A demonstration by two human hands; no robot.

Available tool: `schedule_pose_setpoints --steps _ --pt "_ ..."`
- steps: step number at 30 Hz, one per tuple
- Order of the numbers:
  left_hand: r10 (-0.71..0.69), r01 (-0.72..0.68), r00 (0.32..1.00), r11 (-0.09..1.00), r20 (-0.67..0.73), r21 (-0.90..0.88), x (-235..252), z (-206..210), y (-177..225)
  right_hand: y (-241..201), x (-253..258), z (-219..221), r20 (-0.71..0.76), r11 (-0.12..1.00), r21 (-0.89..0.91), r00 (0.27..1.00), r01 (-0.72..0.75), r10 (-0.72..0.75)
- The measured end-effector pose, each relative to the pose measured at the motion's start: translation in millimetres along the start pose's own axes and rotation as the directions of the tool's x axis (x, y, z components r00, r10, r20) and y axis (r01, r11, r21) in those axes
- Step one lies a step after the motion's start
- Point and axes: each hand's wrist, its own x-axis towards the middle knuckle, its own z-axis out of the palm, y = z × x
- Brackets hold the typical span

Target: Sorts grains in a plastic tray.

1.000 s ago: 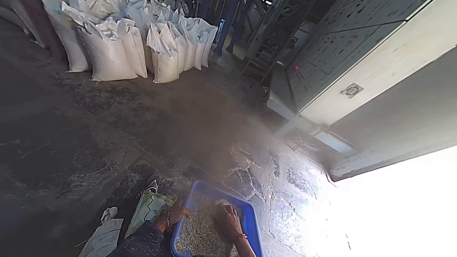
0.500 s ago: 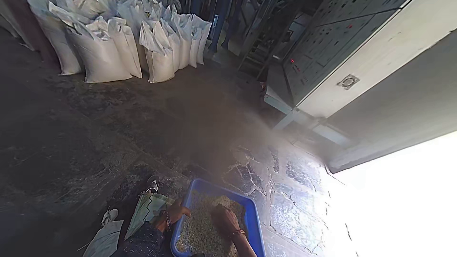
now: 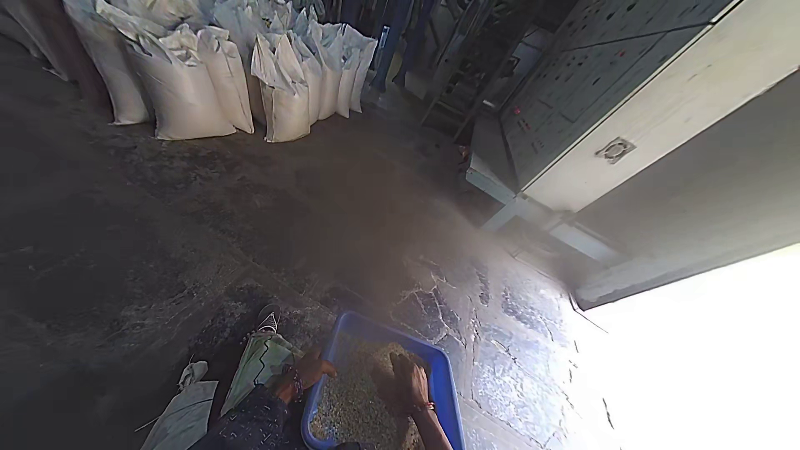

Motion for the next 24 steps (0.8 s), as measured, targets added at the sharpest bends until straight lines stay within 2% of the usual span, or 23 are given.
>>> schedule_pose_setpoints --steps 12,17,21,24 --pt "0.005 -0.005 1.0 1.0 0.002 0.018 -1.1 -0.3 0.7 -2.7 -2.4 0.2 -0.005 0.997 -0.053 0.998 -0.063 0.063" --pt "0.01 -0.011 1.0 1.0 0.005 0.022 -4.4 0.2 4.9 -8.9 -9.2 6.4 -0.008 0.998 -0.043 0.999 0.052 -0.053" --pt "0.005 -0.005 1.0 1.0 0.002 0.016 -4.6 0.3 5.1 -11.6 -7.8 9.3 0.069 0.994 -0.058 0.993 0.095 -0.091" --pt "0.041 -0.041 0.999 0.999 0.0 0.013 -2.5 -0.3 1.6 -10.0 -7.5 11.7 0.071 0.991 -0.03 0.989 0.133 -0.131"
